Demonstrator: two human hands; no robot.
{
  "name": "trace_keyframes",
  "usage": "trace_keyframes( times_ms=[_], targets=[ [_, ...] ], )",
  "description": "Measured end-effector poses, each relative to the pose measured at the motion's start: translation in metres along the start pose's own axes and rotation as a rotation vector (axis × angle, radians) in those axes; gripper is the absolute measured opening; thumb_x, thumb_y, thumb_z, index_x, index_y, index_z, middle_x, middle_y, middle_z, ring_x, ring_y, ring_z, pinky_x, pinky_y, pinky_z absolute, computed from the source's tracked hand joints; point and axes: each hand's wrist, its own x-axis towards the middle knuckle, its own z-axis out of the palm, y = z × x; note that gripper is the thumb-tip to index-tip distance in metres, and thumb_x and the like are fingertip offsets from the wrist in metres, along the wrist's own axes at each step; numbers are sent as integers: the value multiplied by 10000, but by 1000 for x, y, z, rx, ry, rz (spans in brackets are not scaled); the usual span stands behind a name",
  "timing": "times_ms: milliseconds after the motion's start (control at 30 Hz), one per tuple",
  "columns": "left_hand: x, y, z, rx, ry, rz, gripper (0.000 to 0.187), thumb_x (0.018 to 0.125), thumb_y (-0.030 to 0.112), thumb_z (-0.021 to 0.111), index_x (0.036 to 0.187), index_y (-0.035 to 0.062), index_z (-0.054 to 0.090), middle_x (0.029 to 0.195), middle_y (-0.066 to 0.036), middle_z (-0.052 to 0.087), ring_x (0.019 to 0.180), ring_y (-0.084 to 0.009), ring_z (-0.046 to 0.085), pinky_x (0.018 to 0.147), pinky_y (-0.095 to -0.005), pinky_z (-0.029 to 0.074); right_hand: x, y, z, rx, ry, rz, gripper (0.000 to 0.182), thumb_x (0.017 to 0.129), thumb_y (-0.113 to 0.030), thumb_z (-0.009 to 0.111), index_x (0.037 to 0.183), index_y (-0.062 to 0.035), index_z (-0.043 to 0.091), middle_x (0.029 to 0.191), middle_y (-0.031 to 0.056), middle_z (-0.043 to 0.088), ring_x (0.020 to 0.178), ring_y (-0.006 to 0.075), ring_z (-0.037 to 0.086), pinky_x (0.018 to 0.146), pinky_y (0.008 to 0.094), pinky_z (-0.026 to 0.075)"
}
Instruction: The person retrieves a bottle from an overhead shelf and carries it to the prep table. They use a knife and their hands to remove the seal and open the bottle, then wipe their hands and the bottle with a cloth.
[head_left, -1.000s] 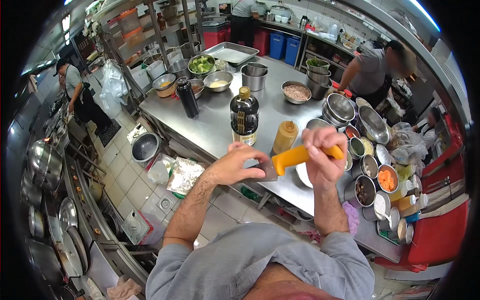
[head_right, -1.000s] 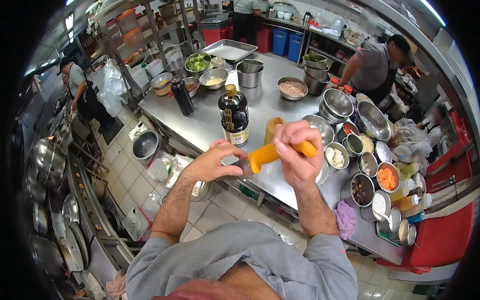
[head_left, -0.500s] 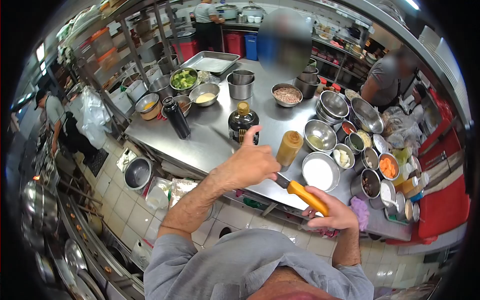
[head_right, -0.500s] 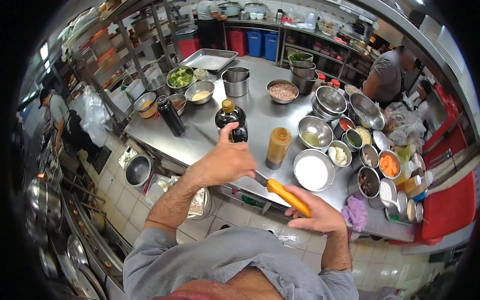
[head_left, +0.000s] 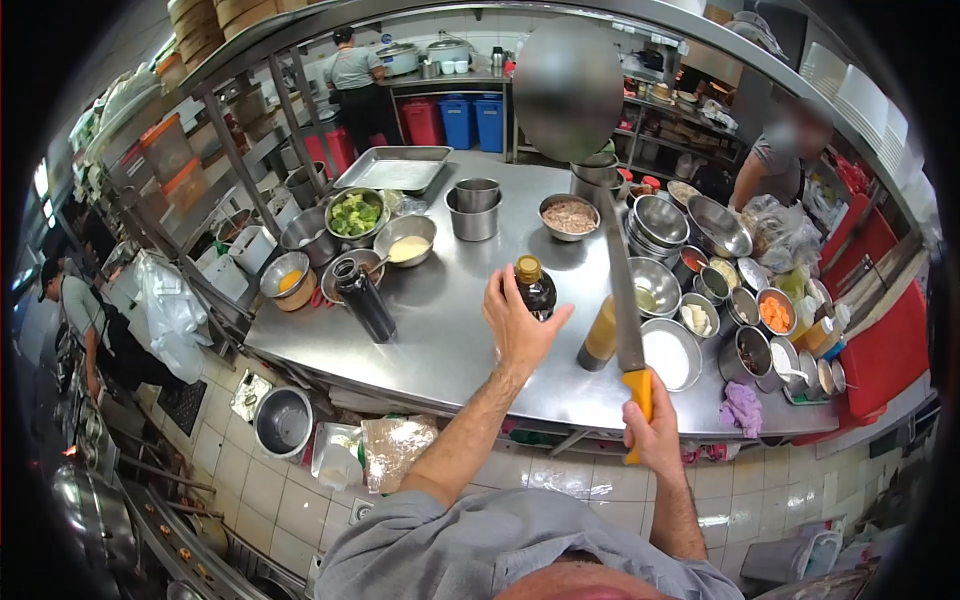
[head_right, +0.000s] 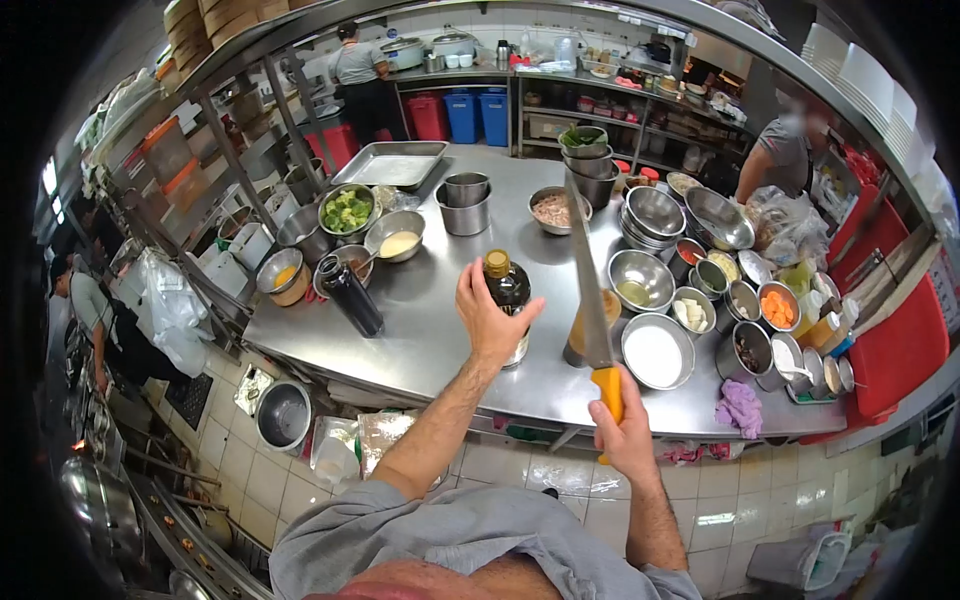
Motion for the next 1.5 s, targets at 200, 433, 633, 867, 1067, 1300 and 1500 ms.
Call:
trace_keyframes(
  times_ms=[200, 433, 633, 867, 1067, 1300, 1500],
  targets=[
    [27, -19, 1, -110, -158, -2, 797, 598, 256, 771, 1247, -1, 387, 1200, -174, 451, 1171, -336, 373, 1024, -430, 296, 11, 11, 8, -332, -20, -172, 516, 875, -89, 560, 1338, -24, 341, 832, 78, 547, 715, 142, 530, 661, 270, 463],
    [58, -43, -27, -334, -495, 14, 754, 597, 281, 789, 1209, 4, 447, 1184, -145, 483, 1134, -293, 451, 970, -384, 373, 20, -4, -1, -504, -122, -144, 565, 883, -115, 555, 1382, -57, 297, 1168, 218, 542, 1073, 295, 562, 900, 369, 446],
    [45, -33, 1, -277, -165, -59, 467, 705, 250, 758, 1050, -1, 569, 987, -105, 597, 942, -216, 575, 842, -330, 442, 43, -15, 6, -659, -145, -320, 558, 886, -100, 545, 1389, -85, 302, 1244, 194, 513, 1112, 311, 541, 921, 367, 446],
    [31, -23, -15, -455, -246, 62, 327, 698, 134, 719, 985, 32, 600, 961, -86, 627, 980, -231, 568, 873, -340, 435, 42, -16, -1, -639, -133, -332, 567, 865, -65, 567, 1378, -82, 328, 1257, 186, 507, 1119, 304, 539, 915, 354, 455],
    [18, -15, -22, -524, -397, 257, 369, 628, 129, 740, 969, 71, 613, 1004, -51, 637, 1077, -289, 537, 934, -402, 417, 35, -14, -7, -619, -91, -469, 562, 845, -41, 584, 1360, -63, 360, 1236, 186, 521, 1079, 302, 562, 891, 353, 469],
    [20, -5, -20, -559, -607, 363, 381, 600, 103, 751, 958, 78, 623, 1006, -37, 641, 1085, -278, 532, 944, -391, 407, 27, -18, -6, -684, -110, -546, 588, 830, -57, 604, 1364, -90, 360, 953, 153, 616, 810, 277, 628, 690, 349, 529],
    [21, -4, -15, -594, -667, 423, 394, 583, 65, 752, 955, 66, 625, 1024, -55, 623, 1108, -273, 525, 960, -386, 396, 17, -20, -15, -788, -121, -528, 603, 828, -65, 601, 1373, -111, 348, 823, 118, 595, 654, 241, 602, 561, 343, 517]
  ],
)
